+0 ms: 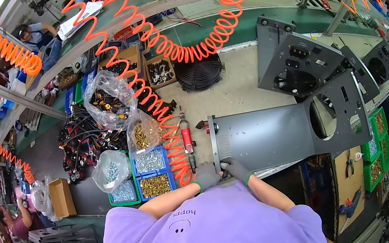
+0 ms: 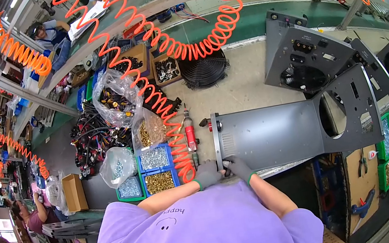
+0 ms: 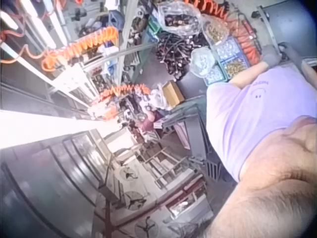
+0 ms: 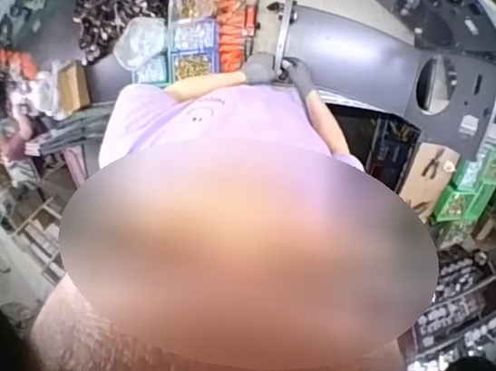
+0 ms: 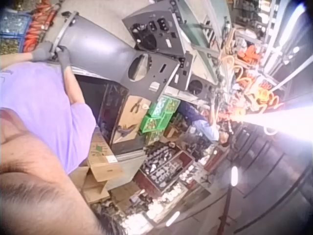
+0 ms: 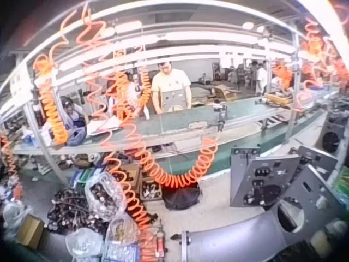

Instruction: The recorder is assembling components into a large grey metal housing on a factory workbench.

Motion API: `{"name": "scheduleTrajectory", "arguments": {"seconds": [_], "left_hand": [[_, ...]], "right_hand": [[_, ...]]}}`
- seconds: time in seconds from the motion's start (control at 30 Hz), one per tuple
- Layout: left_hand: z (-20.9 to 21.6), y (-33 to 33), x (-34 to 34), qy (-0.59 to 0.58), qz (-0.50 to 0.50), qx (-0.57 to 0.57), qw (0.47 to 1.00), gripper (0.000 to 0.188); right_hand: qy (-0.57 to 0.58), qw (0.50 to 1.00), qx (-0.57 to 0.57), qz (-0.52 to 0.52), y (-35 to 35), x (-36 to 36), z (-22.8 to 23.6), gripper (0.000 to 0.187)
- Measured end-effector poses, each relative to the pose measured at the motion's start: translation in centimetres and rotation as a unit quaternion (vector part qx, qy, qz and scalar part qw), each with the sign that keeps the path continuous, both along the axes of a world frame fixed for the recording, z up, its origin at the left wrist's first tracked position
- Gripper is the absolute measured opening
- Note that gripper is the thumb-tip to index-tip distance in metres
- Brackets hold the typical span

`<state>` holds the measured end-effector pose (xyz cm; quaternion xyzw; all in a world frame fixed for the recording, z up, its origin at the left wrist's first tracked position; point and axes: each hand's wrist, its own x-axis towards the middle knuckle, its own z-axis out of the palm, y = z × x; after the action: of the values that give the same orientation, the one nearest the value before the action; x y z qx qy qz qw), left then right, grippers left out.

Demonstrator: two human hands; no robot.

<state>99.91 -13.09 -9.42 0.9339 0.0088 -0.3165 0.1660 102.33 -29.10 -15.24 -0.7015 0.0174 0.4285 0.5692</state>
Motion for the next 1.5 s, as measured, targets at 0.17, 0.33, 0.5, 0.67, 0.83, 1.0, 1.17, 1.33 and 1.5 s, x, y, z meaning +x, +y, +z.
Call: {"name": "scheduleTrajectory", "arguments": {"seconds": [0.17, 0.33, 0.5, 0.67, 0.83, 1.0, 1.17, 1.33, 1.5], "left_hand": [[0.3, 0.0, 0.3, -0.008, -0.009, -0.007, 1.000, 0.058], [0.3, -0.1, 0.3, -0.004, -0.016, 0.005, 1.000, 0.061], [0.6, 0.0, 0.4, 0.006, -0.014, 0.006, 1.000, 0.062], [1.1, -0.1, 0.6, 0.021, -0.014, 0.010, 1.000, 0.062], [2.0, -0.2, 0.6, 0.025, 0.002, 0.002, 1.000, 0.060], [0.9, -0.1, 0.4, 0.001, -0.007, -0.010, 1.000, 0.058], [0.3, 0.1, 0.3, -0.011, -0.022, -0.008, 1.000, 0.058], [0.3, 0.0, 0.3, -0.008, -0.015, -0.002, 1.000, 0.059], [0.2, 0.1, 0.4, 0.000, -0.014, 0.000, 1.000, 0.059]], "right_hand": [[0.008, 1.000, 0.007, -0.015, 0.4, 0.8, 0.6, 0.035], [-0.036, 0.997, 0.032, -0.053, -0.7, -0.4, -3.4, 0.034], [-0.217, 0.975, -0.045, -0.012, -1.2, -1.2, -2.1, 0.036], [-0.223, 0.973, -0.033, -0.045, -0.9, -2.1, -1.9, 0.034], [-0.205, 0.972, 0.012, -0.113, -0.7, -2.7, -2.3, 0.030], [-0.261, 0.960, 0.000, -0.100, -0.7, -2.5, -2.6, 0.029], [-0.270, 0.958, -0.037, -0.086, -0.5, -2.4, -2.2, 0.029], [-0.275, 0.954, -0.033, -0.112, -0.3, -3.0, -2.5, 0.029], [-0.323, 0.939, -0.081, -0.086, -0.2, -3.2, -1.6, 0.027]]}}
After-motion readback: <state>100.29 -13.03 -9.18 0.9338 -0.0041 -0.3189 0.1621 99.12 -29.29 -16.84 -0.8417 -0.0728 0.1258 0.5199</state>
